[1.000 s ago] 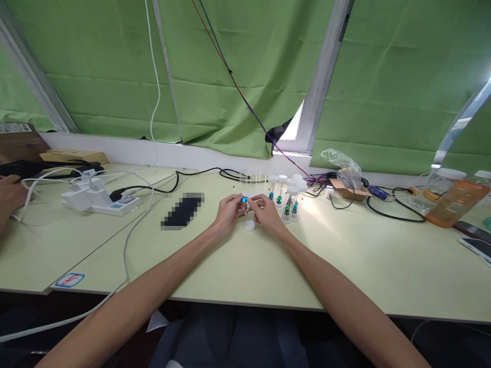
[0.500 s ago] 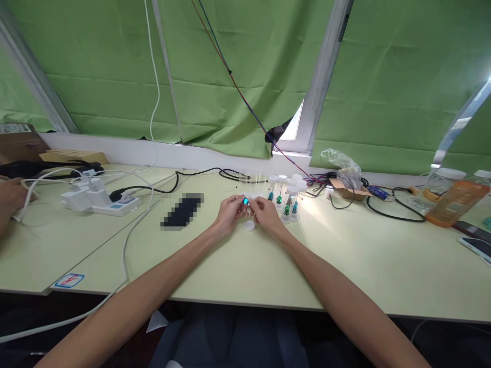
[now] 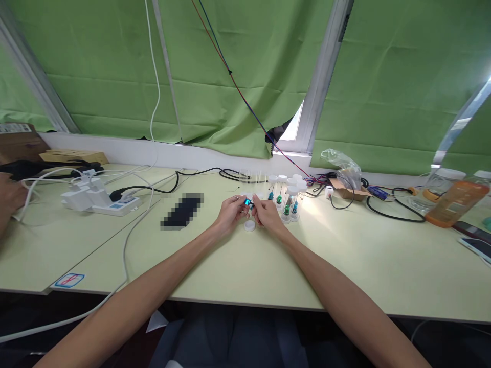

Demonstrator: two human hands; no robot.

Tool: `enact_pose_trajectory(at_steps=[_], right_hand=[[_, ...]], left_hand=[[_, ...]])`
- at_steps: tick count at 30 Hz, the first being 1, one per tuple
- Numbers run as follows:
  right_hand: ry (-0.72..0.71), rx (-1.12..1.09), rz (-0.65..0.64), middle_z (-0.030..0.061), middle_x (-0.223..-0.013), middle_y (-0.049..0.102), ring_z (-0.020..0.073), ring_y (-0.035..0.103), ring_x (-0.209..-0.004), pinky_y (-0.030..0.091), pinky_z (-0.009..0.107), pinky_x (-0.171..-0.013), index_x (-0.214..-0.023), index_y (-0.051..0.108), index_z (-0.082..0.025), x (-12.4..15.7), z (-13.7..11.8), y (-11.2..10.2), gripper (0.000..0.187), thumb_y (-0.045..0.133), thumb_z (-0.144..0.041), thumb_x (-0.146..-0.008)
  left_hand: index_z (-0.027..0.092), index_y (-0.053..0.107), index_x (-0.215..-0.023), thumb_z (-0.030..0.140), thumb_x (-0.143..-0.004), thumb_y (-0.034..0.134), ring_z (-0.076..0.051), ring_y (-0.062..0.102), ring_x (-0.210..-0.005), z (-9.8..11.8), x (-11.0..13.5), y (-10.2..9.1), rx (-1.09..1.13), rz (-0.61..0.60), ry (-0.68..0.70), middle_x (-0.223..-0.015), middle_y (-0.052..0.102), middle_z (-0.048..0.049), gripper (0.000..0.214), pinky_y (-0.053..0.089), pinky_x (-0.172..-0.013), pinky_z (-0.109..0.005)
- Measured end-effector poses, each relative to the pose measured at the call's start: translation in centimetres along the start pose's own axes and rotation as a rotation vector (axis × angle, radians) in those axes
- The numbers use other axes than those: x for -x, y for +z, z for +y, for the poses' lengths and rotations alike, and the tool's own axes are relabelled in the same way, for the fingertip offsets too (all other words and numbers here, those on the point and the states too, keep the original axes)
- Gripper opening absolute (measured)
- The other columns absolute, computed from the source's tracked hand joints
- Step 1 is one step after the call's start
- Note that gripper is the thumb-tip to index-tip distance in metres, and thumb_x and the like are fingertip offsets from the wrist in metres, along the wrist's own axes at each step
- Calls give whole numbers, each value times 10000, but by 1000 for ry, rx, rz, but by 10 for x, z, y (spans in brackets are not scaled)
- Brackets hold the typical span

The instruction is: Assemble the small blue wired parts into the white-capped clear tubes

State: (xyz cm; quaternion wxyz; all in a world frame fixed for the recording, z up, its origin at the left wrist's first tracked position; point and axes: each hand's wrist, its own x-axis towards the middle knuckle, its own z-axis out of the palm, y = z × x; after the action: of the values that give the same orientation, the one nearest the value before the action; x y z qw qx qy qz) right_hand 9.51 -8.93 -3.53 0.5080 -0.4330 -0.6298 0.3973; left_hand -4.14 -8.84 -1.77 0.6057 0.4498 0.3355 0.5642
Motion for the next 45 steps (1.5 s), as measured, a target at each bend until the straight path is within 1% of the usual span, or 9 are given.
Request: enact_pose_trajectory(at_steps=[8, 13, 17, 21, 24, 29, 36, 41, 45], right_hand=[[-24, 12, 23, -26, -412, 466, 95, 413, -334, 337, 243, -385, -546, 513, -192, 0, 0, 0, 595, 399, -657, -900], [-87, 30, 90, -18, -638, 598, 98, 501, -409, 387, 235, -412, -779, 556, -201, 0, 0, 0, 414, 558, -612, -832], [-89, -9, 68, -12, -754, 616, 101, 541, -433, 415, 243, -433, -921, 537, -210, -1, 1, 1, 379, 629, -551, -785], [-107, -39, 50, -9, -745, 596, 101, 532, -435, 424, 248, -426, -860, 527, -205, -3, 2, 1, 336, 622, -519, -785], [-113, 1, 47, -14, -670, 582, 105, 515, -417, 404, 247, -411, -797, 538, -201, -3, 2, 1, 346, 587, -543, -809], [-85, 66, 52, -19, -553, 546, 103, 481, -397, 374, 242, -407, -660, 515, -199, -2, 1, 0, 448, 483, -595, -867], [-14, 52, 63, -15, -431, 491, 113, 447, -372, 376, 258, -428, -573, 520, -196, -2, 1, 1, 562, 392, -635, -900], [-45, 60, 74, -12, -451, 501, 112, 451, -369, 361, 252, -419, -584, 526, -194, -2, 4, 1, 570, 364, -630, -914], [-101, 116, 92, -11, -527, 546, 109, 474, -399, 373, 245, -445, -643, 536, -195, -1, 3, 1, 518, 385, -609, -916]], left_hand=[[129, 600, -705, 238, -773, 695, -113, 532, -504, -1, -1, 0, 31, 26, -10, -611, 577, -29, 161, 440, -505, -253], [122, 599, -696, 222, -791, 672, -116, 537, -519, -4, -7, -4, 87, 101, 1, -615, 581, -37, 156, 461, -512, -265], [124, 602, -702, 218, -795, 669, -114, 537, -524, -6, -9, -5, 99, 120, -1, -606, 578, -31, 148, 459, -503, -257], [131, 595, -696, 238, -789, 684, -110, 539, -525, -5, -7, -5, 83, 85, -5, -619, 587, -30, 167, 464, -507, -252], [131, 596, -701, 251, -779, 701, -111, 542, -526, -5, -6, -4, 68, 67, -5, -622, 588, -31, 177, 464, -510, -252], [123, 610, -708, 264, -772, 712, -111, 537, -533, -3, -2, -1, 50, 40, 4, -631, 580, -32, 185, 453, -506, -251], [128, 606, -718, 262, -756, 731, -110, 525, -506, -1, 2, 2, 27, 4, -5, -607, 570, -25, 187, 440, -506, -261], [125, 605, -713, 254, -771, 711, -109, 523, -509, -2, 0, 2, 37, 14, -4, -622, 583, -35, 177, 442, -503, -263], [128, 593, -706, 243, -785, 694, -116, 538, -517, -3, -2, 1, 54, 80, 4, -633, 595, -42, 172, 452, -503, -262]])
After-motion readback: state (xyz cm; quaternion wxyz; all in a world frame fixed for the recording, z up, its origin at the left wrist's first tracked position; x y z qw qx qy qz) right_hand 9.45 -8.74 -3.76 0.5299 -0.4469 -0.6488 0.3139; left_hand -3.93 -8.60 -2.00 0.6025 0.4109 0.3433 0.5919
